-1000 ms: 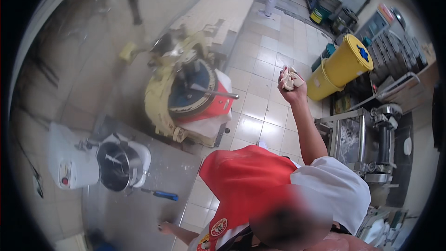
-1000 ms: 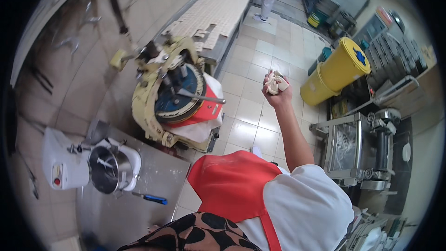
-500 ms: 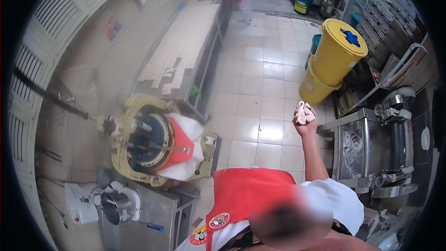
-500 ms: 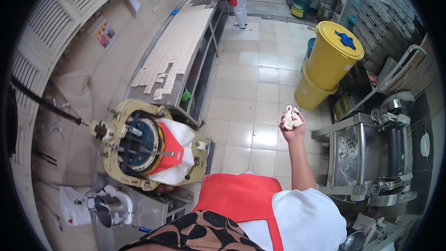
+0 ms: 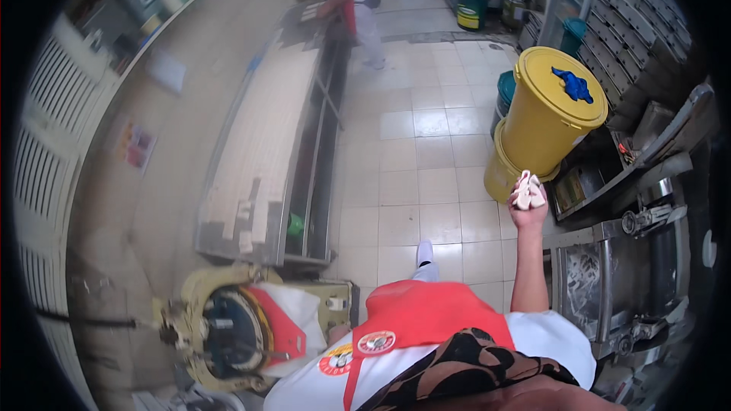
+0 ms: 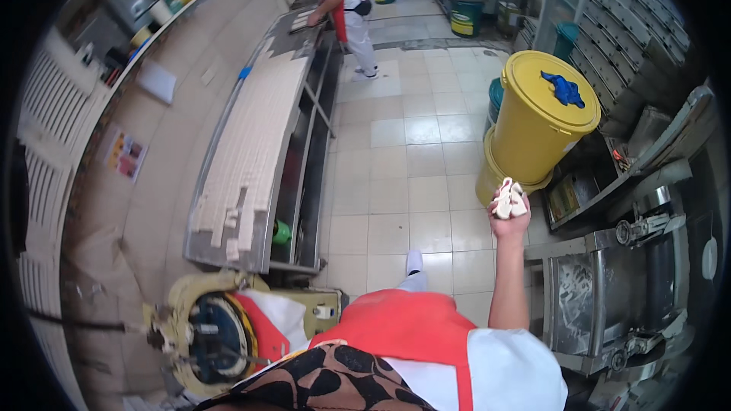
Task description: The person cuts a large sheet of dough into small squares using a pastry wheel and then brushes the squares with a liquid from a bowl using a pastry brush.
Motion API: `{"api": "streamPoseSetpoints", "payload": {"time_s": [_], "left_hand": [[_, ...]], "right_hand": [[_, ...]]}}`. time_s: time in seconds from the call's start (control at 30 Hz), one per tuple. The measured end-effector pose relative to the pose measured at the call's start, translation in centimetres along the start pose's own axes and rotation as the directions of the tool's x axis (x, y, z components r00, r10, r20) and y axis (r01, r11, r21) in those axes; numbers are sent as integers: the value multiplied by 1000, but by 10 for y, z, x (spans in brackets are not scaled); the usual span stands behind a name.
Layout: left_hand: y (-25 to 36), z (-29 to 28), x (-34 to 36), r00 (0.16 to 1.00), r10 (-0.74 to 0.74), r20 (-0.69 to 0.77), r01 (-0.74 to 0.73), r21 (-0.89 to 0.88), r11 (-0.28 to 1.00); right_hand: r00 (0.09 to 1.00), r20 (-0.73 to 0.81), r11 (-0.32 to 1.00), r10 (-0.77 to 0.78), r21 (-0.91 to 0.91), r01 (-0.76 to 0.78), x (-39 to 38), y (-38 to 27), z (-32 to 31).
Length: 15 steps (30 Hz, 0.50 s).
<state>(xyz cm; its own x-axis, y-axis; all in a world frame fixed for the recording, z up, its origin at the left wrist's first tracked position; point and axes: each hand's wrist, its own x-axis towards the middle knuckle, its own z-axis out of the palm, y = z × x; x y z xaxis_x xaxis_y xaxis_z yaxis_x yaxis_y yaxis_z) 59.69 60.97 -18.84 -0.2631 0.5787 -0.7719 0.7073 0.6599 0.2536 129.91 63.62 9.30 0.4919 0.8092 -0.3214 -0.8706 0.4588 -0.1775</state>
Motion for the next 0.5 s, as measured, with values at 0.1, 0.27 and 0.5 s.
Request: {"api": "streamPoseSetpoints", "payload": {"time_s": [0.1, 0.27, 0.5], "left_hand": [[117, -12, 61, 994, 79, 70, -90, 181, 979], [401, -49, 174, 949, 315, -24, -312, 91, 946], [804, -40, 193, 676, 737, 8, -736, -24, 676]], "right_hand": [[997, 44, 997, -68, -25, 69, 66, -27, 41], [997, 40, 998, -65, 23, 64, 153, -36, 97], [998, 62, 992, 9, 122, -16, 336, -31, 104]]}}
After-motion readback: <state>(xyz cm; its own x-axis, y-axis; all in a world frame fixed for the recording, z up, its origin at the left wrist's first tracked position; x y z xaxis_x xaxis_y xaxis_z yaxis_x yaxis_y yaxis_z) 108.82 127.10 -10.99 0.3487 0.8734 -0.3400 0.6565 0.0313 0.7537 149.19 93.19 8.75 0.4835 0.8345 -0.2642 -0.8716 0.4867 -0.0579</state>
